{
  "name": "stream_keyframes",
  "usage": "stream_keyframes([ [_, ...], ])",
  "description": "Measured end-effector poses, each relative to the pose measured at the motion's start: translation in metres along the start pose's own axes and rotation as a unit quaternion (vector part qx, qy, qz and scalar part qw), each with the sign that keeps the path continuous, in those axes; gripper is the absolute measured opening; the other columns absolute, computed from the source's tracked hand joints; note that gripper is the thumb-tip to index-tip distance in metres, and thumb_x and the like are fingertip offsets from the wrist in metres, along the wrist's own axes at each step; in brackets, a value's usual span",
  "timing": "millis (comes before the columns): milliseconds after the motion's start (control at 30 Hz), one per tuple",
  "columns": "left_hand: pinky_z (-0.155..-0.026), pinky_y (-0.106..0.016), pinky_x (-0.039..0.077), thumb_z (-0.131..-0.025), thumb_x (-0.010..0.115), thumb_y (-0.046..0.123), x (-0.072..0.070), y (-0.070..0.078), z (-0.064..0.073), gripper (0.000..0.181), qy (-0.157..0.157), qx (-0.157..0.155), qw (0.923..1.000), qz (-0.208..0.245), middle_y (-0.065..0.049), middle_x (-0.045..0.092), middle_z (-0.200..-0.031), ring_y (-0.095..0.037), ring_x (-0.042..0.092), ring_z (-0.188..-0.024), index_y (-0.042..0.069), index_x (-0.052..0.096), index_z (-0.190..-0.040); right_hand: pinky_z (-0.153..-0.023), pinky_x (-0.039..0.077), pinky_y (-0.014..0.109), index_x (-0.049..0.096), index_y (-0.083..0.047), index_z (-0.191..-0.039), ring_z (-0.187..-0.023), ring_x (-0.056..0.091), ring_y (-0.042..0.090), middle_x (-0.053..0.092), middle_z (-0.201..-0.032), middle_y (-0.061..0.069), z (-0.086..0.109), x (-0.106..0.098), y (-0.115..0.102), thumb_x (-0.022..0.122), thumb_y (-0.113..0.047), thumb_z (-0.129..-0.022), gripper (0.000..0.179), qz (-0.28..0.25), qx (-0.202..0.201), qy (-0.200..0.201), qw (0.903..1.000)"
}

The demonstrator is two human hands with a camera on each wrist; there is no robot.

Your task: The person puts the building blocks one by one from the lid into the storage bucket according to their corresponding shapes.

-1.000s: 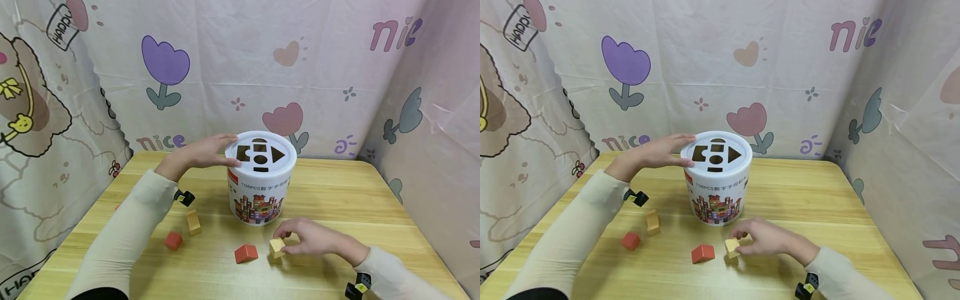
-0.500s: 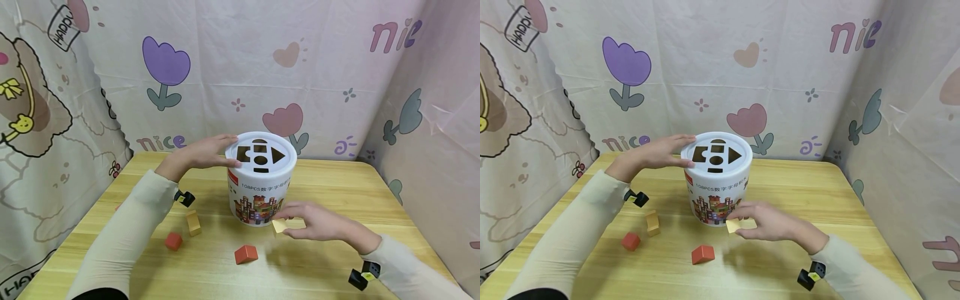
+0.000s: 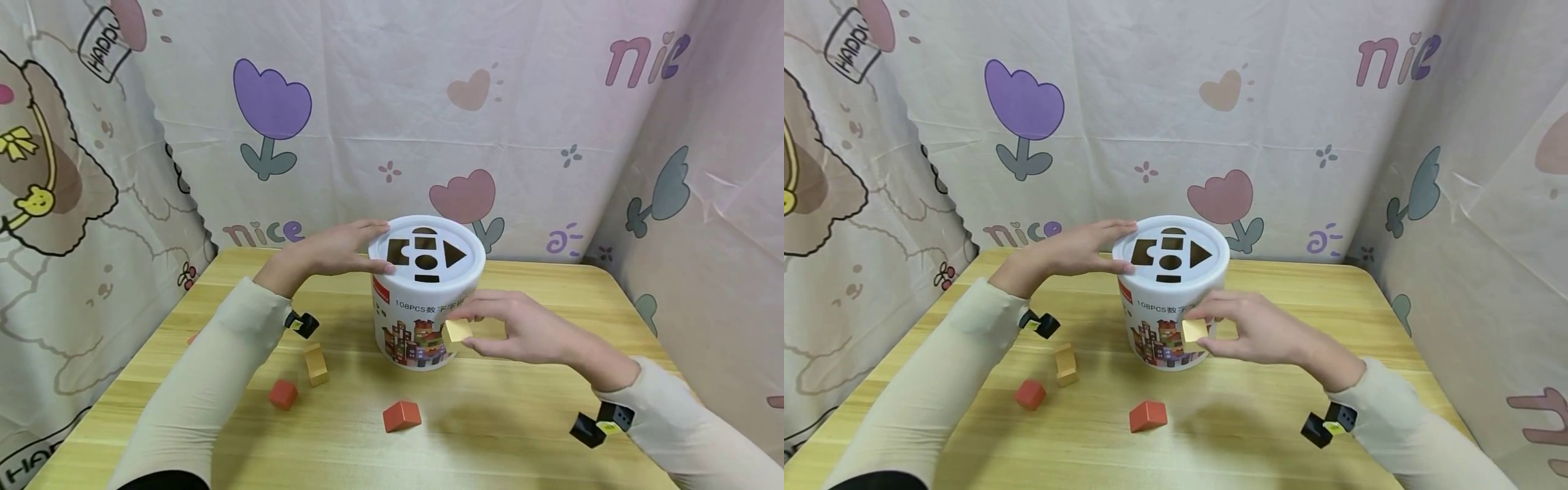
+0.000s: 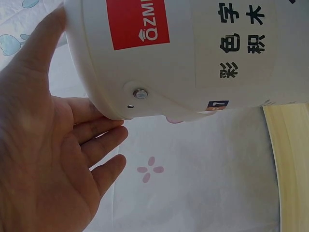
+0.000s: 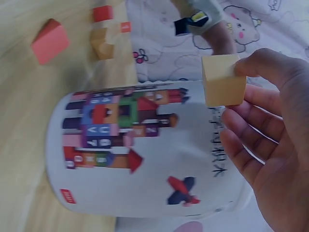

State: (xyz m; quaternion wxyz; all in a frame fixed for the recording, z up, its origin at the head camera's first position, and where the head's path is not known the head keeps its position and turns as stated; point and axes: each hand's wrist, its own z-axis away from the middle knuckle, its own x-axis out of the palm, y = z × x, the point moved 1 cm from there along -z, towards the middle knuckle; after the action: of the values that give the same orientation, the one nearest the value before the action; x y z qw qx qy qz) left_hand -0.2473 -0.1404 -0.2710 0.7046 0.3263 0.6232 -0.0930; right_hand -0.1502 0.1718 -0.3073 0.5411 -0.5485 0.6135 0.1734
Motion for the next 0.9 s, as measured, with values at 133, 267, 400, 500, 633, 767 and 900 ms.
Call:
stream_keyframes([
  [133, -0.114, -0.054, 0.026, -0.08, 0.059, 0.075, 0.0, 0.001, 0.0, 0.101, -0.001, 0.0, 1.0, 0.002, -0.002, 0.024, -0.16, -0.028, 0.027, -0.143, 0.016, 0.028, -0.156, -0.086, 0.054, 0.033, 0.067, -0.014, -0.124, -0.105, 0.061, 0.011, 0.064, -0.124, -0.003, -0.008, -0.013, -0.003, 0.073, -0.015, -0.088, 0.037, -0.005, 0.001, 0.013, 0.9999],
  [267, -0.113, -0.055, 0.025, -0.08, 0.059, 0.074, -0.001, 0.001, 0.001, 0.101, -0.001, 0.0, 1.0, 0.002, -0.003, 0.024, -0.16, -0.029, 0.027, -0.143, 0.016, 0.028, -0.156, -0.076, 0.053, 0.028, 0.068, -0.015, -0.123, -0.093, 0.06, 0.012, 0.065, -0.116, -0.007, -0.018, -0.026, -0.004, 0.073, -0.01, -0.088, 0.037, -0.019, -0.001, 0.028, 0.9994],
  [400, -0.113, -0.056, 0.026, -0.079, 0.059, 0.074, -0.001, 0.001, 0.001, 0.102, 0.003, 0.003, 1.0, -0.001, -0.005, 0.025, -0.16, -0.03, 0.028, -0.143, 0.015, 0.028, -0.155, -0.074, 0.052, 0.03, 0.068, -0.014, -0.121, -0.088, 0.06, 0.013, 0.065, -0.106, -0.008, -0.031, -0.037, -0.002, 0.072, -0.008, -0.087, 0.034, -0.015, -0.007, 0.045, 0.9988],
  [500, -0.112, -0.057, 0.026, -0.079, 0.059, 0.075, -0.001, 0.001, 0.001, 0.102, 0.004, 0.004, 1.0, -0.002, -0.005, 0.025, -0.16, -0.031, 0.029, -0.142, 0.015, 0.028, -0.155, -0.074, 0.051, 0.031, 0.069, -0.013, -0.119, -0.088, 0.059, 0.012, 0.065, -0.104, -0.008, -0.039, -0.043, 0.0, 0.072, -0.01, -0.088, 0.032, -0.003, 0.002, 0.053, 0.9986],
  [633, -0.112, -0.057, 0.027, -0.078, 0.059, 0.076, 0.0, 0.0, 0.0, 0.103, 0.002, 0.001, 1.0, 0.001, -0.005, 0.025, -0.16, -0.031, 0.029, -0.142, 0.016, 0.028, -0.156, -0.074, 0.051, 0.032, 0.069, -0.013, -0.118, -0.091, 0.058, 0.012, 0.065, -0.104, -0.008, -0.049, -0.047, 0.007, 0.071, -0.011, -0.089, 0.029, -0.002, 0.019, 0.056, 0.9982],
  [767, -0.112, -0.057, 0.027, -0.077, 0.058, 0.078, 0.001, 0.0, 0.0, 0.104, 0.001, -0.005, 1.0, 0.004, -0.004, 0.025, -0.16, -0.03, 0.029, -0.142, 0.017, 0.028, -0.156, -0.075, 0.05, 0.034, 0.07, -0.012, -0.117, -0.091, 0.058, 0.014, 0.065, -0.102, -0.008, -0.058, -0.051, 0.015, 0.072, -0.013, -0.089, 0.028, -0.006, 0.04, 0.059, 0.9975],
  [900, -0.113, -0.054, 0.027, -0.078, 0.058, 0.077, 0.002, 0.0, 0.0, 0.102, 0.001, -0.003, 1.0, 0.003, -0.003, 0.026, -0.159, -0.028, 0.03, -0.142, 0.017, 0.028, -0.156, -0.079, 0.05, 0.034, 0.07, -0.011, -0.118, -0.092, 0.059, 0.014, 0.067, -0.102, -0.005, -0.067, -0.055, 0.023, 0.072, -0.017, -0.089, 0.029, -0.004, 0.067, 0.06, 0.9959],
])
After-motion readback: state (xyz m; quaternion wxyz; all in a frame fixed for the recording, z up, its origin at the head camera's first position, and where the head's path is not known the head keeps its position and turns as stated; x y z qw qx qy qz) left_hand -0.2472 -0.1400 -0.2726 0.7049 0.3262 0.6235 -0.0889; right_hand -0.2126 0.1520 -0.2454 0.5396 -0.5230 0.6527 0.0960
